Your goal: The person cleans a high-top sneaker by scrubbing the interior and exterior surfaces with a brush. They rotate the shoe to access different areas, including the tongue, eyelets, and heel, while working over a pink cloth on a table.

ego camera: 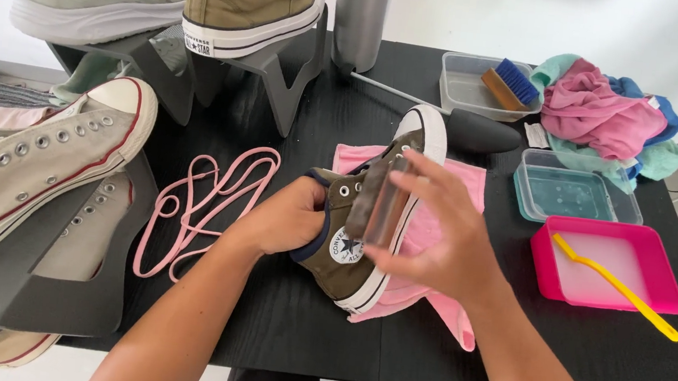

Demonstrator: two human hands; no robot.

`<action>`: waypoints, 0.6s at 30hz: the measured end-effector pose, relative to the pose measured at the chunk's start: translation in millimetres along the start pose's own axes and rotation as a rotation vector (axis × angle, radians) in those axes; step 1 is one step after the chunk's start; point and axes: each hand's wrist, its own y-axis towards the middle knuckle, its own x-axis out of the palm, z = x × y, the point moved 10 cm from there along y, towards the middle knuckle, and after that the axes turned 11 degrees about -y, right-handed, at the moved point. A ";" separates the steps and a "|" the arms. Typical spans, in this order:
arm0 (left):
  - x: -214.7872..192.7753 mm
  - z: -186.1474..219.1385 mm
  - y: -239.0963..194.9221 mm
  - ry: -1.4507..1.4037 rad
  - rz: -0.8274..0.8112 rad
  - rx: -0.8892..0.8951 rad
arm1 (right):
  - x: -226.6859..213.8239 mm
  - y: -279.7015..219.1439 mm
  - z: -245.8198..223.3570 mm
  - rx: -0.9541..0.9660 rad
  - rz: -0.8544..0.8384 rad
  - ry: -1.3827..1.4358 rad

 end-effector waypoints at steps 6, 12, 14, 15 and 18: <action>6.9 13.5 -11.7 0.048 -0.001 0.001 | -0.8 1.6 3.5 0.060 0.014 0.023; 11.8 16.0 -13.4 0.015 -0.026 0.011 | -4.4 1.8 -28.2 -0.045 0.009 0.143; 18.8 26.2 -16.2 -0.024 -0.047 0.014 | -5.2 1.1 -28.7 -0.064 0.027 0.143; 17.6 24.3 -17.1 0.034 -0.032 -0.007 | -6.5 1.5 -22.7 -0.041 0.047 0.101; 18.3 26.4 -21.5 0.086 -0.007 -0.031 | -7.0 0.7 -11.4 0.005 0.068 0.047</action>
